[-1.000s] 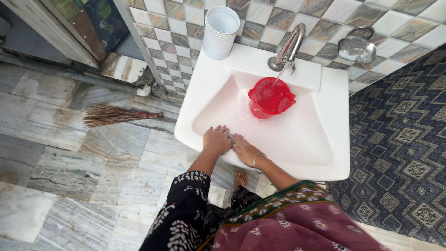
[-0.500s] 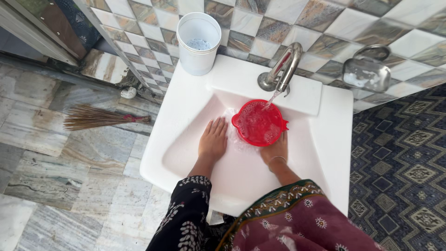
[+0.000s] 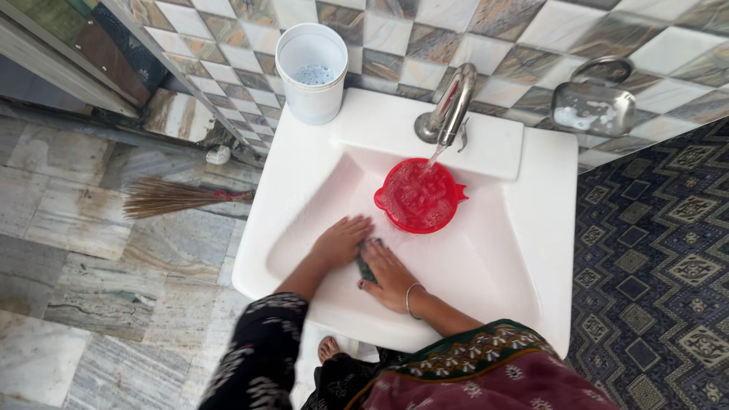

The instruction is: The person cleans a white bathroom sink using a green sponge and a red plastic jug. They scrub the sink basin and faucet area, rinse the sponge, and repeatedly pour water from the jug into the sink to rinse away soap suds.

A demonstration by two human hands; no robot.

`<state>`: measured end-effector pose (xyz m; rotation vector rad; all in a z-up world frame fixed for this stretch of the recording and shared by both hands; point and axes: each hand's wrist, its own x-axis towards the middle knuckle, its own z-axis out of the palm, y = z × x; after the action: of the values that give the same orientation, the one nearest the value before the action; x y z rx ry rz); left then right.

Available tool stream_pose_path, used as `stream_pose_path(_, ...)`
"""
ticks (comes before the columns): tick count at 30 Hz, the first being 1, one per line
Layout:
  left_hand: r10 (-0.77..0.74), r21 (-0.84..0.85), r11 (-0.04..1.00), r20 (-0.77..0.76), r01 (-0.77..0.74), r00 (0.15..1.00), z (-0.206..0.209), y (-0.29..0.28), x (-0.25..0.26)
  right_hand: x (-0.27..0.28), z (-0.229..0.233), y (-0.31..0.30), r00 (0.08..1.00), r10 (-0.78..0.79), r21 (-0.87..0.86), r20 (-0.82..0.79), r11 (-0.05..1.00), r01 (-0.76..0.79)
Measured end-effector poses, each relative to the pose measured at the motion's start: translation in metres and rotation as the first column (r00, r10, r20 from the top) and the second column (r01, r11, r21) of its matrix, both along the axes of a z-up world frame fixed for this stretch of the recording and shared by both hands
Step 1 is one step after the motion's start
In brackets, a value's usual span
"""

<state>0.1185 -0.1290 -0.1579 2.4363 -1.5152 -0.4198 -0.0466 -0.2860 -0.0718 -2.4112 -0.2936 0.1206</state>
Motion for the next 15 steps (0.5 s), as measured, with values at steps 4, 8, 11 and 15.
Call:
stream_pose_path(4,0.085,0.075,0.994,-0.045,-0.081,0.995,0.021,0.036,0.004,-0.023,0.005,-0.026,0.972,0.216,0.311,-0.088,0.933,-0.180)
stream_pose_path(8,0.142,0.287,0.944,0.101,-0.166,0.985,0.096,0.014,-0.049,-0.040,0.003,-0.108,0.952,-0.288,-0.104,-0.105,0.955,0.278)
stream_pose_path(11,0.159,0.394,0.904,0.052,-0.167,0.986,0.136,0.003,-0.056,-0.029,0.006,-0.132,0.920,-0.381,-0.615,0.092,0.705,0.354)
stream_pose_path(15,0.227,0.306,0.922,0.075,-0.239,0.971,0.127,0.001,-0.053,0.015,-0.004,-0.049,0.797,-0.561,-0.589,-0.224,0.729,0.348)
